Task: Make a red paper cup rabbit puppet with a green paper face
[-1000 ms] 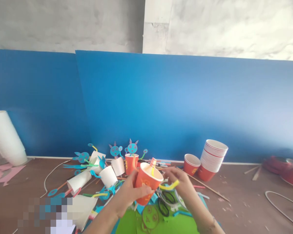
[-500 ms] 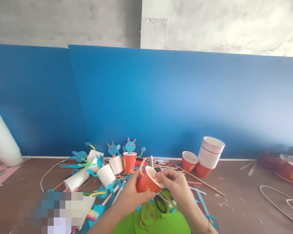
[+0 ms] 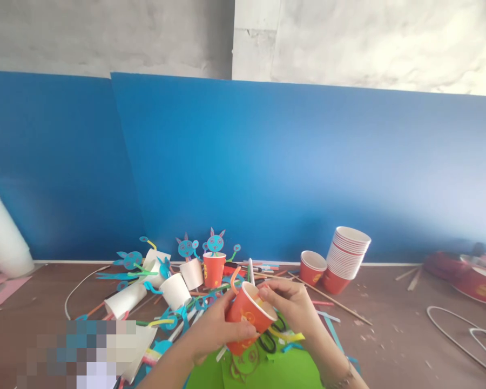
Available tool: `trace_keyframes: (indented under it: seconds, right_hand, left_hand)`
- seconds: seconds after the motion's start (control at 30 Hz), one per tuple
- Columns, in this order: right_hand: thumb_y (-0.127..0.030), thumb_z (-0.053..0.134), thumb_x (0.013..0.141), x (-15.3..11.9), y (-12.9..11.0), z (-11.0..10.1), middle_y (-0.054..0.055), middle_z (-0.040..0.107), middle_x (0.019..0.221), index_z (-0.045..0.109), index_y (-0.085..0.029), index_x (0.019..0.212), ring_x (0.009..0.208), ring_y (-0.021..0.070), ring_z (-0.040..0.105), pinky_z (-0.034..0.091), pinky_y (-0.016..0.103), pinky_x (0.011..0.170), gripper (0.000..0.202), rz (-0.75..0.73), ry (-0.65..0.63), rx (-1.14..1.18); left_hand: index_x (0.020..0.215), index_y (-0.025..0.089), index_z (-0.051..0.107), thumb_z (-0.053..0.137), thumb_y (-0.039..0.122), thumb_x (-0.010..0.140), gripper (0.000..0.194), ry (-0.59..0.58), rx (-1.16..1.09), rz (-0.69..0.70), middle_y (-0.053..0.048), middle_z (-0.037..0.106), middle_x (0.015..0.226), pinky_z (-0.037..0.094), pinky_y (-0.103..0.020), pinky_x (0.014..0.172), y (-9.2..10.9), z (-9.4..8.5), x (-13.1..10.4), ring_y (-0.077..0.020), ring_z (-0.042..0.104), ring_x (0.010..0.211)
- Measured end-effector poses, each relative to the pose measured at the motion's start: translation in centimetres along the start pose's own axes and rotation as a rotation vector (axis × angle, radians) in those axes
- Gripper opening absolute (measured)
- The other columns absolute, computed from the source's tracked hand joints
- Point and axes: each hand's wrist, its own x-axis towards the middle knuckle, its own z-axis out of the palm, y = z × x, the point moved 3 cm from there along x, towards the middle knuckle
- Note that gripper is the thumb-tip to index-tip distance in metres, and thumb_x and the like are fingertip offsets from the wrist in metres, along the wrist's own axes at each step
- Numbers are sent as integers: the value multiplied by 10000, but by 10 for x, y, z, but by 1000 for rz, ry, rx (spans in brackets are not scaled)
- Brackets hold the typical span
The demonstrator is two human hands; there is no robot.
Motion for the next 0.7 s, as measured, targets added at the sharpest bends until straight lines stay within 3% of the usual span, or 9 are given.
trace_keyframes:
  seconds: [0.17,0.33,0.4,0.5,0.6,0.7]
  right_hand:
    - [-454,722,667,0,4,2,62,705,687,754,-158,700,635,199,596,459,290,575,300,3,-38,-50]
    - [-493,686,693,0,1,4,74,713,773,730,-150,728,738,224,624,480,306,667,347,4,-88,-96]
    - [-524,531,814,3,0,1,86,706,874,715,-152,817,779,208,620,478,298,701,415,-28,-66,-122]
    - [-411,253,942,6,7,-3,91,680,910,668,-139,992,734,170,600,461,271,638,499,11,-81,-426]
    - [-295,424,870,0,20,4,49,683,760,696,-149,835,662,155,592,427,247,592,311,58,-307,-702]
    - [-218,678,640,-15,30,20,14,687,670,701,-187,715,614,166,598,406,245,575,85,87,-465,-827]
  left_hand:
    - [1142,207,608,811,286,607,578,-62,62,-6,-72,701,1042,485,-373,853,3,1,-4,-258,652,940]
    - [1113,205,614,814,282,601,555,-37,118,-61,-63,716,1002,493,-371,831,4,-1,-5,-274,647,956]
    - [1129,190,602,816,271,601,576,37,92,-25,-68,715,1003,486,-350,840,8,-5,-4,-260,645,953]
    - [1132,150,594,786,299,642,547,177,29,86,-103,699,1046,486,-330,807,15,-14,0,-239,646,905]
    - [1141,126,596,776,325,644,565,292,-5,211,-121,697,1042,484,-329,782,21,-20,2,-245,644,885]
    - [1109,119,620,780,353,624,562,334,-22,245,-118,707,1020,483,-336,791,20,-20,1,-268,645,911]
